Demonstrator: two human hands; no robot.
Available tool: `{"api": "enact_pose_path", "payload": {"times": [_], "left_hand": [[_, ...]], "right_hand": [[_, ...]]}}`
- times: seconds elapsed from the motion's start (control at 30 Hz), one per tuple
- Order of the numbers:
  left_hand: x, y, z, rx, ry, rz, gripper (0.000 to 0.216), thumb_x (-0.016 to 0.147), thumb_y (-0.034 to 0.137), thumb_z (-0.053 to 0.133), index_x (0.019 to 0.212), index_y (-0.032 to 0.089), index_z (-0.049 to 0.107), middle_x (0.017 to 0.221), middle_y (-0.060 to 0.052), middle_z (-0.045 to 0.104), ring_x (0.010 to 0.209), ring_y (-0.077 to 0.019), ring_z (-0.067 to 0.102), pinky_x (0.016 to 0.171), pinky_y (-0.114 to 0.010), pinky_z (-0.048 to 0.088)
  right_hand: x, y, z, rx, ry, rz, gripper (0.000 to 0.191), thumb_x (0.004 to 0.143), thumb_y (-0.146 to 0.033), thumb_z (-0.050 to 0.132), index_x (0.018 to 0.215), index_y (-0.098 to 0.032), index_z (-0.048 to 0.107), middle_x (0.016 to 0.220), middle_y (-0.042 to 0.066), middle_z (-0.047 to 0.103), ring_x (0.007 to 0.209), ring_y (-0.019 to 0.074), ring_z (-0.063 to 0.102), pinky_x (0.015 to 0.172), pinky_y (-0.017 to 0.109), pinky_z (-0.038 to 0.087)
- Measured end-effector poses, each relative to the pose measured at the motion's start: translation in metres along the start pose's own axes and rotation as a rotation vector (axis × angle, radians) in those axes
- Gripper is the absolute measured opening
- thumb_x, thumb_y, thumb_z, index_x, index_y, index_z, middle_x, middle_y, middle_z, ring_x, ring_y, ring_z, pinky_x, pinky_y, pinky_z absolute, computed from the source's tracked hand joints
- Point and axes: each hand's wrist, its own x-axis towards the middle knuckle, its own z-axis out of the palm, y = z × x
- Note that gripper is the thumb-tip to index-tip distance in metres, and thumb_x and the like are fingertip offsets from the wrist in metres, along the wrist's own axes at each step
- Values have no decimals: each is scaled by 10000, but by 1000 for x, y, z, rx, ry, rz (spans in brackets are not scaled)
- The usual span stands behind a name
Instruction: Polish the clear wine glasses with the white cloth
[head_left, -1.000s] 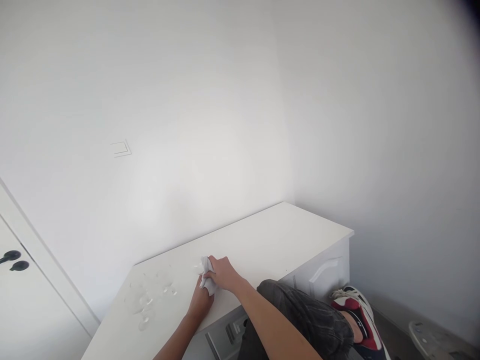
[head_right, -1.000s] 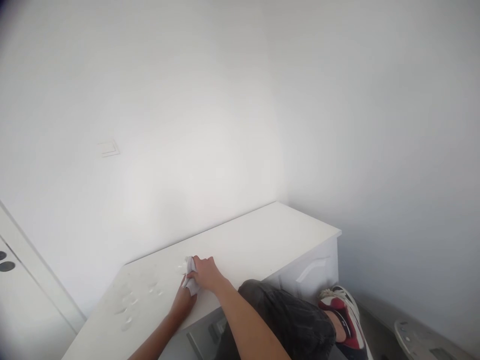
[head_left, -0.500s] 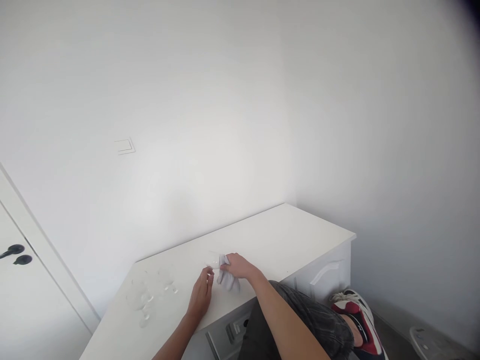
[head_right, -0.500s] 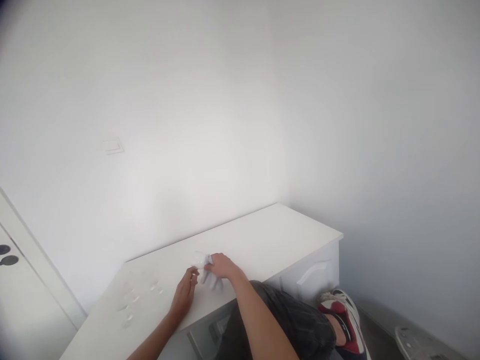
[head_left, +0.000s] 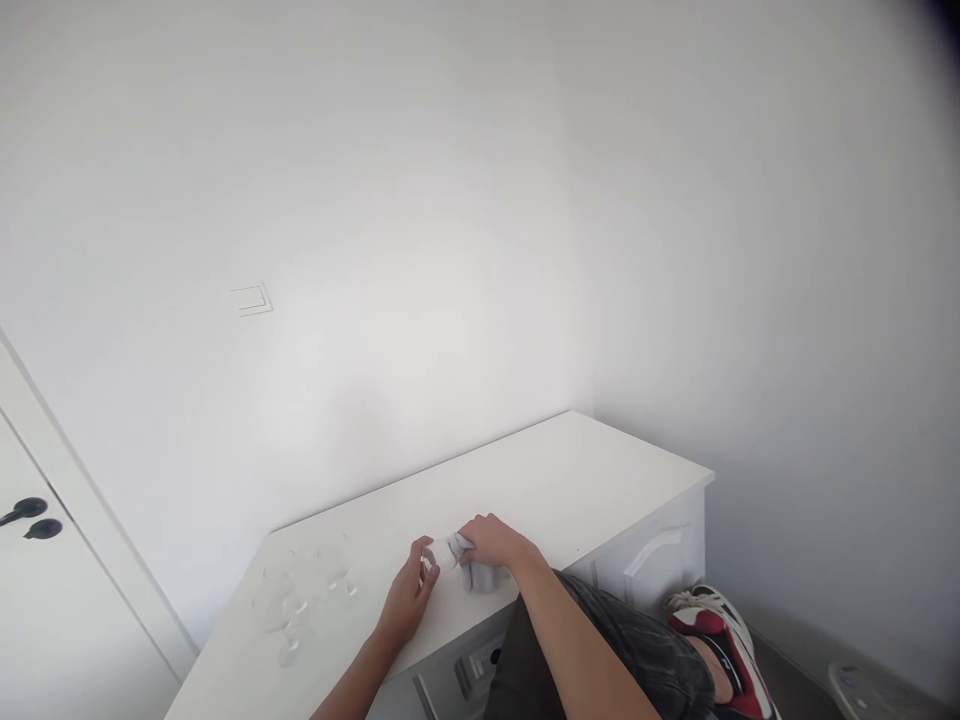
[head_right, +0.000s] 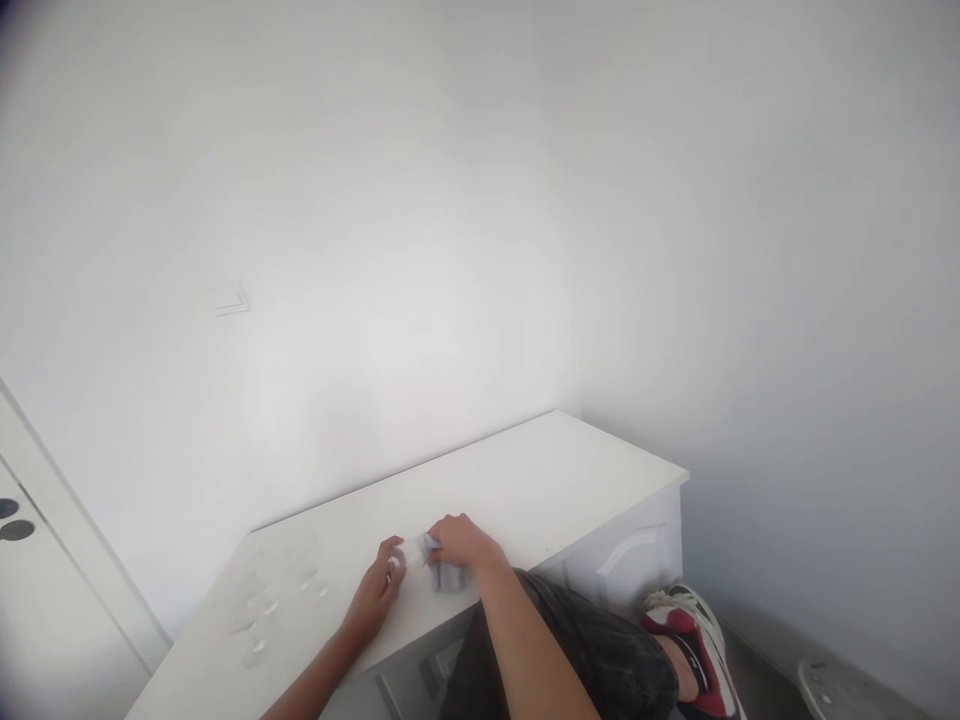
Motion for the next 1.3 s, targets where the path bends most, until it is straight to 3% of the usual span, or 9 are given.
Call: {"api": "enact_pose_path", "payload": {"times": [0.1,0.23,0.5,0.67,0.8,0.93,1.03,1.13,1.3], "left_hand": [[2,-1,1,-8,8,-33,372,989,511,305,1160,234,486,762,11,594,710,-207,604,706,-317,469],[4,-7,3,-68,0,-92,410,999,528,233,877,244,502,639,31,508,604,-190,551,614,-295,445],[13,-31,14,-303,36,-246,583,929,693,246,691,221,491,440,65,396,423,-142,419,479,-259,343],[18,-34,12,-431,-43,-281,573,901,720,312,723,209,498,454,60,493,317,-93,344,400,-232,244],[21,-34,3,-481,-149,-244,517,907,678,391,846,188,545,696,-12,685,359,-76,434,387,-209,214],[20,-30,-3,-485,-218,-235,535,869,664,496,1028,166,609,840,-54,726,413,-77,466,402,-207,260],[15,-22,-4,-439,-266,-165,487,802,605,651,990,156,664,820,-42,716,493,-93,510,466,-215,342],[10,-16,-3,-449,-278,-169,478,768,609,686,914,154,691,807,-41,711,532,-112,549,504,-231,387],[14,-18,-7,-640,-44,-397,650,692,744,645,956,151,645,956,-124,740,528,-139,590,448,-252,393]], "right_hand": [[1,-4,2,-117,96,-45,169,724,-341,763,704,-211,658,768,24,708,766,220,662,789,316,398],[1,-8,3,-169,113,-80,213,735,-393,763,693,-220,647,736,3,699,751,202,657,793,296,381],[1,-17,-1,-220,57,-90,154,786,-361,717,781,-216,666,812,7,695,760,172,622,834,299,349],[1,-18,-2,-233,77,-76,176,830,-385,672,794,-212,663,822,23,674,738,157,593,816,293,345],[1,-17,-3,-210,101,-51,183,832,-401,670,832,-218,680,863,41,661,758,166,582,816,297,345],[2,-18,-2,-149,121,-32,176,852,-385,647,840,-215,686,857,48,645,754,171,565,798,298,346],[5,-18,-2,0,232,32,191,879,-380,607,811,-212,668,801,35,624,746,175,548,723,271,342],[10,-17,-5,181,453,118,172,890,-356,575,835,-210,648,797,27,609,757,177,546,686,256,345],[12,-12,-11,470,936,430,231,936,-409,437,925,-214,559,826,45,610,776,211,575,681,287,395]]}}
